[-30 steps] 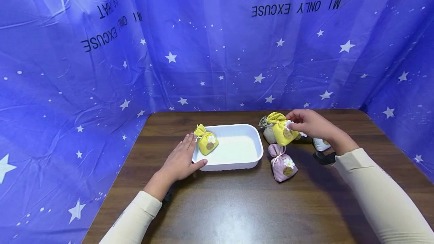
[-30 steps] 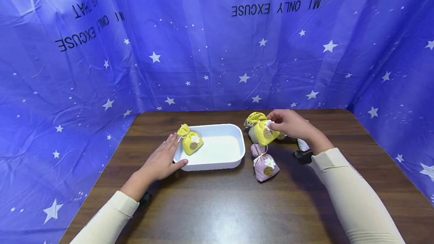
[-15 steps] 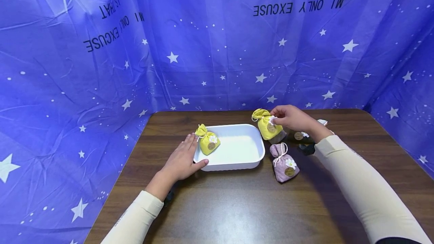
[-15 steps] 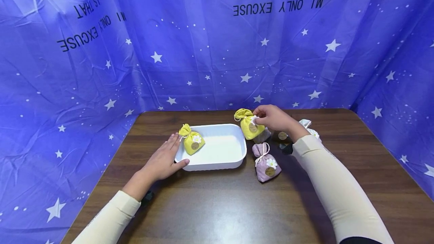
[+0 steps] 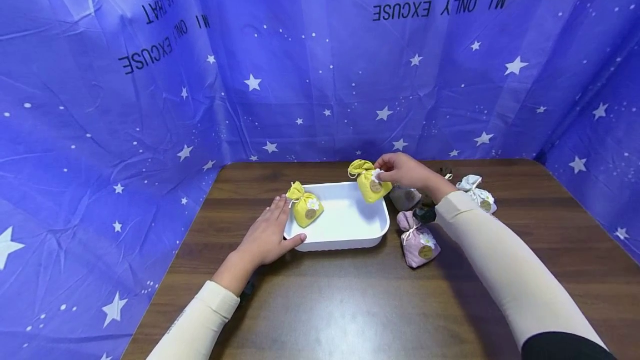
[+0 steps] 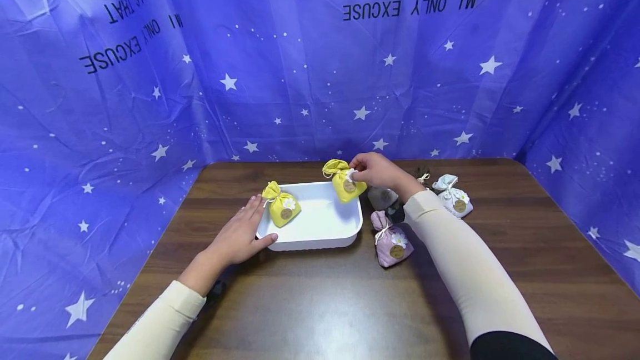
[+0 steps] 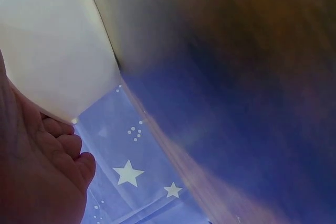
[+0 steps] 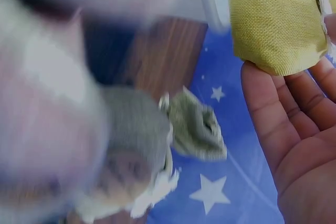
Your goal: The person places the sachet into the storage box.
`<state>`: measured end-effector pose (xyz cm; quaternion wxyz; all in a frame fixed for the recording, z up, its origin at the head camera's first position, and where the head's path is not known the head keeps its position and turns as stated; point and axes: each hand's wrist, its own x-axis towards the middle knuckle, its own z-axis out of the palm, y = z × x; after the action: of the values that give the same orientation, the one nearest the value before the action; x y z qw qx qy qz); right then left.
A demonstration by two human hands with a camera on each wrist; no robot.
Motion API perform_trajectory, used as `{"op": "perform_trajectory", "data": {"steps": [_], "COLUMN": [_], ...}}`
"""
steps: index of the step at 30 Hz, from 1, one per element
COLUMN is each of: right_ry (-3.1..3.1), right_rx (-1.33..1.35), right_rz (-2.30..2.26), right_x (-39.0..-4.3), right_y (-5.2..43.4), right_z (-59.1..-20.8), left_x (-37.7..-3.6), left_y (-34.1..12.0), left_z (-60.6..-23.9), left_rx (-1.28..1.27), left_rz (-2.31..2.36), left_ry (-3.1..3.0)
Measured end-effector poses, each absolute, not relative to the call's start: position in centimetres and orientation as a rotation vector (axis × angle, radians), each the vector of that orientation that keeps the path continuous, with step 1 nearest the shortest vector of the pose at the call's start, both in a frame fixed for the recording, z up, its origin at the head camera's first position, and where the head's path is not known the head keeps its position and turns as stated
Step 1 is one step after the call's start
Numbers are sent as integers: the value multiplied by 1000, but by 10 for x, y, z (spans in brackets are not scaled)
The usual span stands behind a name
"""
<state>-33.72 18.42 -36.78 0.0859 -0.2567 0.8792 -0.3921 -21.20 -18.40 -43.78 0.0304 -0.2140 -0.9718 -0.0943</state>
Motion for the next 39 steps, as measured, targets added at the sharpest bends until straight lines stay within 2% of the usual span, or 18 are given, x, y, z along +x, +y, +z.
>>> {"op": "perform_trajectory", "data": {"steps": [21, 39], "right_ry": [2576, 2577], "right_rx": [-795, -978], "right_rz": [-1058, -977], "right_x": [-345, -338], "right_y": [124, 85], "right_z": [-374, -390], "left_x": [-212, -211], "left_y": [-183, -184], "left_z": [-438, -439], "left_rx": [-673, -658], "left_rz": [-266, -268], "left_ry": [-2987, -2983]}}
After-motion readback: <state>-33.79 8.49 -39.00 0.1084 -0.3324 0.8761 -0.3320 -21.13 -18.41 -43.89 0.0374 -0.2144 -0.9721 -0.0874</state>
